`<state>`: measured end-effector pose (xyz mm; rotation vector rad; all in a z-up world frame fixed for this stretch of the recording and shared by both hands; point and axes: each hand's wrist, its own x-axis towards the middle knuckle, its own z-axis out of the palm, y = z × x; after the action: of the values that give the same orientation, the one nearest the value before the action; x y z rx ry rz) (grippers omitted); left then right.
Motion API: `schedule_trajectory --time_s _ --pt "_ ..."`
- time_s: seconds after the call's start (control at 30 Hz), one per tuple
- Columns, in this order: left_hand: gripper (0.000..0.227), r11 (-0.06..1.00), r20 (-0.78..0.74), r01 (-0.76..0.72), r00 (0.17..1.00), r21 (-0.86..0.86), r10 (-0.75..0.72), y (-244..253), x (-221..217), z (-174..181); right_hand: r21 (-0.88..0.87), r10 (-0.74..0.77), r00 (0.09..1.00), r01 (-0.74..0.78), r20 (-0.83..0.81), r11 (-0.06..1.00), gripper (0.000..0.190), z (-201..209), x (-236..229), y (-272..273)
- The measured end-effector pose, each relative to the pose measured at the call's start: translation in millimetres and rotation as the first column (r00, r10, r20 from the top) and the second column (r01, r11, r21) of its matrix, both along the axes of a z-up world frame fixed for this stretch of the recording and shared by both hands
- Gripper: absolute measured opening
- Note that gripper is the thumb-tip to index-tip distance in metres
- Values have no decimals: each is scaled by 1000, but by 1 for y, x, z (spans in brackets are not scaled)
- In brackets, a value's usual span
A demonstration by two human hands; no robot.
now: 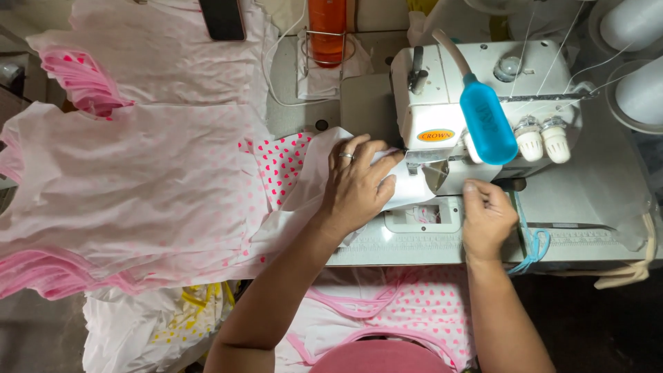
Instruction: A worker at a sewing station is inspecting sewn fabric garments for quality, trimming loose threads, and stacking them.
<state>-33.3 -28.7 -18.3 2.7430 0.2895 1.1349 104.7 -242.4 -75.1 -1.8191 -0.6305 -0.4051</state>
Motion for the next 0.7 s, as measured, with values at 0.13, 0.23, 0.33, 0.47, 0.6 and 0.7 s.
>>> schedule_trajectory --time_s 0.13,0.23,0.33,0.47,0.6,0.7 --pt "37 998 20 -17 1000 53 16 -2 -4 8 50 -81 980 73 181 996 30 32 -26 8" --pt "38 999 -36 -11 999 38 12 -4 -5 8 -146 212 884 -165 417 975 38 50 -45 19" --pt "39 1000 -81 -17 997 -10 16 -4 -5 15 -216 233 815 -136 531 967 36 38 -43 27" --pt "31 974 -274 -25 961 -225 -39 9 3 22 -145 207 815 -152 541 978 35 28 -40 31" --pt "33 930 -340 -143 940 -340 20 53 31 13 -106 192 824 -160 534 981 32 20 -37 33" --pt "44 832 -254 -168 967 -529 34 70 31 17 -100 267 816 -252 512 963 32 12 -47 21"
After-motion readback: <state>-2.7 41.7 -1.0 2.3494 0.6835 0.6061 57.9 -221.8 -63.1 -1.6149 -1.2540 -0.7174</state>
